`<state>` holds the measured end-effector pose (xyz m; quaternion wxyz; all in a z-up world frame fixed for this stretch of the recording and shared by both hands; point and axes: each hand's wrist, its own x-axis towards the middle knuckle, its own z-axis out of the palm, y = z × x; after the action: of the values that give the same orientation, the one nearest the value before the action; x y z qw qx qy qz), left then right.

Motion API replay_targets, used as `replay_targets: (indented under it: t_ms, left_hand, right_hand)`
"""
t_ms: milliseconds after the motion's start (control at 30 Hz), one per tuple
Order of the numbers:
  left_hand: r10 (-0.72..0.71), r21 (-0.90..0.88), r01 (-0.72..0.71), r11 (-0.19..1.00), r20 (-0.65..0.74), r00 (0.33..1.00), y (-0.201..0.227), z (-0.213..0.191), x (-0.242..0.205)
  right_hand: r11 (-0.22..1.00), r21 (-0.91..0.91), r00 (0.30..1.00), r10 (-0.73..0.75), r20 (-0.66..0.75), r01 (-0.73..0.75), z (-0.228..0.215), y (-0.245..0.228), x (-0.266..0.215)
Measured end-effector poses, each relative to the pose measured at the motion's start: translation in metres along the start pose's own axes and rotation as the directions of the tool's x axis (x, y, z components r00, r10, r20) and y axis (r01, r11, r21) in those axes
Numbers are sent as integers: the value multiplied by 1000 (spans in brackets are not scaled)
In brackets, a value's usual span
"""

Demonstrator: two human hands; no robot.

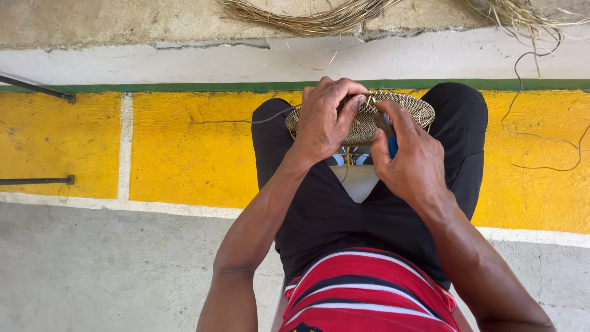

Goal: The recorder is weaving a circular basket or mat using natural fibers and specialized weaving tools.

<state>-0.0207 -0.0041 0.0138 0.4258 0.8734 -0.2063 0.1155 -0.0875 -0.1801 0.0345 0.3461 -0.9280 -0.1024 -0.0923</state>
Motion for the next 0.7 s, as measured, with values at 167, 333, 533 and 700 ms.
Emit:
replay_targets:
  t_ms: [167, 333, 533, 700]
  left_hand:
    - [7, -43, -6, 999, 19, 1000, 7, -16, -5]
    - [55, -104, -69, 992, -131, 990, 32, -71, -10]
    - [-253, -444, 259, 858, 72, 965, -4, -97, 13]
    - [-463, -591, 538, 602, 291, 837, -120, -29, 36]
  right_hand:
    - [995, 92, 980, 24, 196, -43, -46, 2, 21]
    - [953, 291, 984, 28, 178, -79, -98, 35, 85]
    - [998, 63, 963, -28, 269, 11, 3, 136, 239]
    - [919, -391, 893, 141, 428, 42, 119, 193, 335]
